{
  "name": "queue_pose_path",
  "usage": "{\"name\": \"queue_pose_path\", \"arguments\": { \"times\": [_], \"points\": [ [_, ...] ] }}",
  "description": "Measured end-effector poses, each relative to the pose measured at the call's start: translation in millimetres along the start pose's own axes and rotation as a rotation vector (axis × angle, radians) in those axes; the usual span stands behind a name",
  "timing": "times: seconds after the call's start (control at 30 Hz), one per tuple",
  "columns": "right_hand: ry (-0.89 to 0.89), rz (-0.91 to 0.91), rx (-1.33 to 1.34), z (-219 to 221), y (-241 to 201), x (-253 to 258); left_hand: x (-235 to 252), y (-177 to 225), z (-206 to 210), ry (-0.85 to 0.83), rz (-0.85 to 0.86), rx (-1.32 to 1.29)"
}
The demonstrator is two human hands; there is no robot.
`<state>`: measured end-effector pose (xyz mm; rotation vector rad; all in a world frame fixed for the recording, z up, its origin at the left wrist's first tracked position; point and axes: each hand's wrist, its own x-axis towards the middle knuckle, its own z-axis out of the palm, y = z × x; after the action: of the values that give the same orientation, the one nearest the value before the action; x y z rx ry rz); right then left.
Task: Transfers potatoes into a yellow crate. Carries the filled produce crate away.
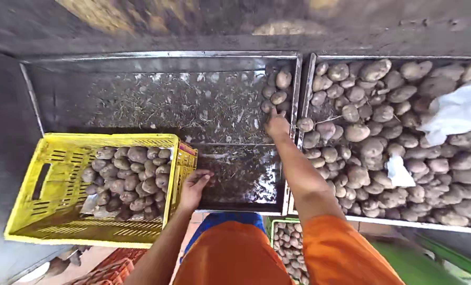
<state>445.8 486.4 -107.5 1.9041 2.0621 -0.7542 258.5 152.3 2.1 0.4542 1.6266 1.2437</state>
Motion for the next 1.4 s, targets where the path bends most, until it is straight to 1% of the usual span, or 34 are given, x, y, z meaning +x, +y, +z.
{"name": "queue_pose_path", "arguments": {
  "times": [0.03, 0.07, 0.1, 0.13, 0.17, 0.2, 0.23, 0.27, 0.3, 0.33, 0.37, 0.43, 0.5, 0.57, 0.6, 0.7, 0.8, 0.9, 0.97, 1.03, 1.1, 1.17, 1.2, 1.27, 1.3, 1.33, 1.4],
  "points": [
    [-0.002, 0.003, 0.02, 0, -1, 4, 19, -3, 16, 0.012, -0.094, -0.075],
    [-0.017, -0.014, 0.098, 2, 1, 0, 36, -5, 31, 0.026, -0.196, -0.165],
    [-0.066, -0.035, 0.226, 2, 4, -7, 55, -7, 45, 0.033, -0.292, -0.272],
    [-0.16, -0.079, 0.383, -3, 3, -14, 77, -8, 59, 0.022, -0.363, -0.378],
    [-0.305, -0.172, 0.543, -7, 2, -21, 98, -8, 71, -0.011, -0.412, -0.476],
    [-0.423, -0.295, 0.638, -13, 1, -24, 114, -8, 81, -0.048, -0.437, -0.551],
    [-0.42, -0.408, 0.638, -21, -2, -20, 127, -6, 90, -0.056, -0.439, -0.595],
    [-0.29, -0.466, 0.551, -35, -7, -7, 139, -2, 99, -0.027, -0.431, -0.61],
    [-0.08, -0.48, 0.43, -49, -11, 15, 148, 2, 106, 0.019, -0.445, -0.587],
    [0.097, -0.461, 0.32, -61, -13, 43, 155, 6, 110, 0.041, -0.472, -0.555],
    [0.191, -0.424, 0.204, -72, -17, 73, 159, 8, 112, 0.042, -0.494, -0.526],
    [0.184, -0.335, -0.038, -80, -28, 114, 166, 11, 112, 0.019, -0.522, -0.492],
    [0.122, -0.272, -0.2, -75, -44, 120, 170, 12, 113, 0.041, -0.522, -0.501],
    [0.137, -0.275, -0.258, -74, -51, 115, 174, 11, 114, 0.081, -0.504, -0.53],
    [0.154, -0.288, -0.247, -74, -49, 114, 175, 10, 114, 0.097, -0.505, -0.534],
    [0.196, -0.308, -0.106, -73, -36, 113, 174, 7, 109, 0.106, -0.496, -0.529],
    [0.22, -0.273, -0.014, -77, -27, 108, 171, 6, 109, 0.125, -0.445, -0.535],
    [0.237, -0.267, -0.057, -72, -26, 101, 158, 8, 107, 0.126, -0.473, -0.546],
    [0.23, -0.26, -0.102, -69, -25, 101, 144, 10, 101, 0.077, -0.531, -0.528],
    [0.225, -0.277, -0.082, -73, -21, 104, 128, 7, 95, 0.039, -0.549, -0.507],
    [0.258, -0.298, 0.08, -81, -14, 95, 112, 4, 88, 0.02, -0.543, -0.506],
    [0.341, -0.331, 0.38, -81, -10, 70, 98, 4, 84, 0.055, -0.535, -0.505],
    [0.347, -0.359, 0.546, -77, -9, 53, 93, 5, 84, 0.093, -0.531, -0.499],
    [0.279, -0.417, 0.874, -59, -5, 17, 88, 5, 84, 0.14, -0.514, -0.516],
    [0.222, -0.437, 1.043, -50, -4, -4, 88, 7, 84, 0.125, -0.5, -0.518],
    [0.172, -0.459, 1.185, -42, -7, -28, 89, 10, 84, 0.085, -0.476, -0.497],
    [0.122, -0.563, 1.336, -34, -16, -74, 95, 26, 85, -0.05, -0.407, -0.408]
  ]
}}
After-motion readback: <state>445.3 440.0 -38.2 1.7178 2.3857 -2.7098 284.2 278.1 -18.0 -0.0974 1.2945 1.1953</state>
